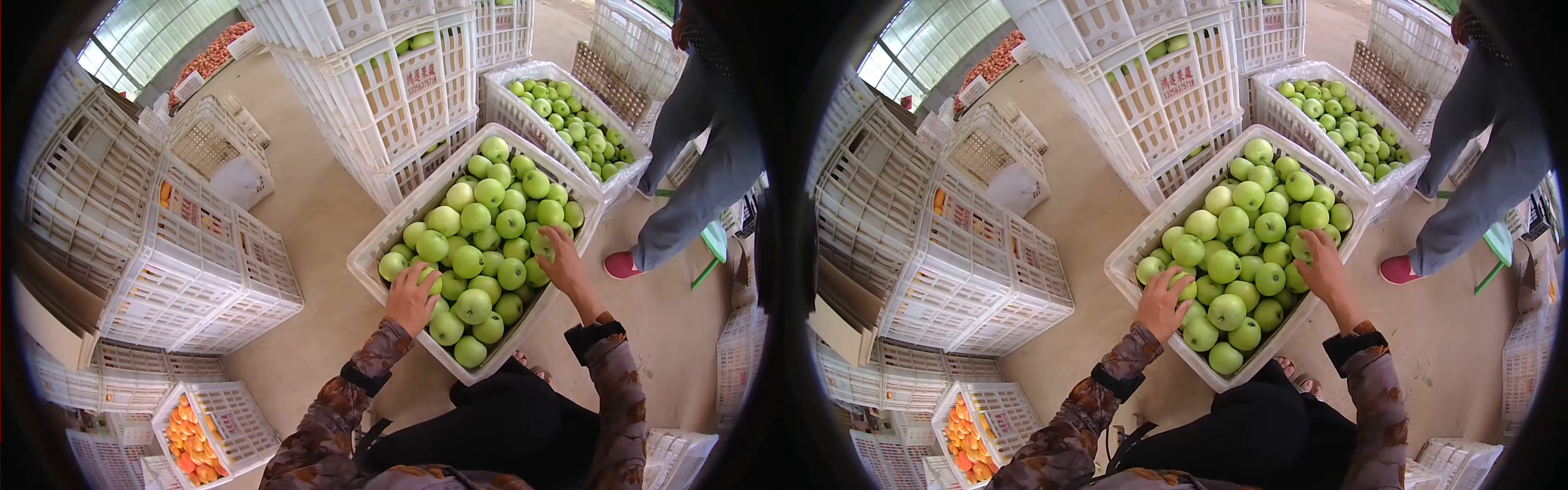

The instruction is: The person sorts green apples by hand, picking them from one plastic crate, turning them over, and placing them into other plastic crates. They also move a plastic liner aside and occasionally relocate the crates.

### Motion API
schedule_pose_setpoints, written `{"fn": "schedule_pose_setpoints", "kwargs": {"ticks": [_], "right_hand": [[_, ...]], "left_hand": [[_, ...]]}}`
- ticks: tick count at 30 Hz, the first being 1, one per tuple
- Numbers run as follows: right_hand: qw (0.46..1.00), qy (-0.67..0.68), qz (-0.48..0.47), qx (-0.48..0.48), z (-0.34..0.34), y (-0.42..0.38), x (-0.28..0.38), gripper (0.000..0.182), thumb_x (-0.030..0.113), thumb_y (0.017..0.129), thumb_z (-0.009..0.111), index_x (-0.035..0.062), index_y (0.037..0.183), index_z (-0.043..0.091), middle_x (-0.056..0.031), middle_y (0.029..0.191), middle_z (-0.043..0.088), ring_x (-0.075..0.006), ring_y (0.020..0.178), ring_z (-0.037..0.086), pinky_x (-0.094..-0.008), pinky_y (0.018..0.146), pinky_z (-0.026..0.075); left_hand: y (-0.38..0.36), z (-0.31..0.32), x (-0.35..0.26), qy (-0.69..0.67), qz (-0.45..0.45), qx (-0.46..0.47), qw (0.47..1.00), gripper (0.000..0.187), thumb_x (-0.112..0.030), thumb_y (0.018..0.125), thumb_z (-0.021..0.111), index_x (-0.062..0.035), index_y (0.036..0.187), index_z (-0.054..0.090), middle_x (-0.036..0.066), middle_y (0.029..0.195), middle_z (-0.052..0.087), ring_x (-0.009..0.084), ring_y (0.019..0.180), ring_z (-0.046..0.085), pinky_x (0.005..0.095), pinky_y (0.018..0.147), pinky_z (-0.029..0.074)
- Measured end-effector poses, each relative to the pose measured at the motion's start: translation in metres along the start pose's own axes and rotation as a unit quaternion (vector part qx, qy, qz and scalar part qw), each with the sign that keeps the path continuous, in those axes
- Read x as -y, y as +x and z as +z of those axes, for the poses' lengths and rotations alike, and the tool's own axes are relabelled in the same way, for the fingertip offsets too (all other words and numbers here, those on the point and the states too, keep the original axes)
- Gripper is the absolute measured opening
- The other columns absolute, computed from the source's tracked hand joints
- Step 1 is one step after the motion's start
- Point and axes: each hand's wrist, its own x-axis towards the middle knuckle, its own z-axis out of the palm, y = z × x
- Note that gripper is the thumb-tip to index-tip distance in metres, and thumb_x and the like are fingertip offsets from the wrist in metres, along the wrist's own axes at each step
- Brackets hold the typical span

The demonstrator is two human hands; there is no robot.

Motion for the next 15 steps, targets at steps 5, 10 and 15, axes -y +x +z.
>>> {"fn": "schedule_pose_setpoints", "kwargs": {"ticks": [5, 10, 15], "right_hand": [[1.0, -0.003, 0.025, -0.017, 0.0, -0.009, 0.002, 0.062, 0.009, 0.075, 0.069, 0.0064, 0.131, 0.044, -0.0238, 0.132, 0.046, -0.0407, 0.123, 0.043, -0.0433, 0.105, 0.037], [0.989, -0.127, -0.013, 0.078, -0.043, -0.024, 0.017, 0.061, 0.02, 0.074, 0.071, 0.0043, 0.128, 0.048, -0.0264, 0.129, 0.048, -0.0413, 0.121, 0.046, -0.044, 0.103, 0.039], [0.962, -0.069, 0.219, 0.148, -0.102, -0.042, 0.011, 0.063, 0.03, 0.08, 0.069, 0.0086, 0.134, 0.046, -0.0274, 0.127, 0.053, -0.039, 0.12, 0.05, -0.0423, 0.1, 0.042]], "left_hand": [[0.002, -0.015, 0.014, -0.036, -0.019, -0.101, 0.994, 0.041, -0.012, 0.078, 0.069, -0.0054, 0.117, 0.058, 0.014, 0.128, 0.049, 0.0361, 0.116, 0.046, 0.0438, 0.098, 0.04], [-0.026, -0.007, 0.012, 0.01, -0.033, -0.131, 0.991, 0.066, -0.019, 0.073, 0.072, -0.005, 0.132, 0.046, 0.019, 0.14, 0.038, 0.0397, 0.132, 0.031, 0.0495, 0.11, 0.024], [-0.059, 0.04, 0.001, -0.3, -0.262, -0.306, 0.865, 0.089, -0.027, 0.079, 0.07, -0.0093, 0.148, 0.017, 0.013, 0.154, 0.019, 0.037, 0.14, 0.02, 0.0543, 0.115, 0.013]]}}
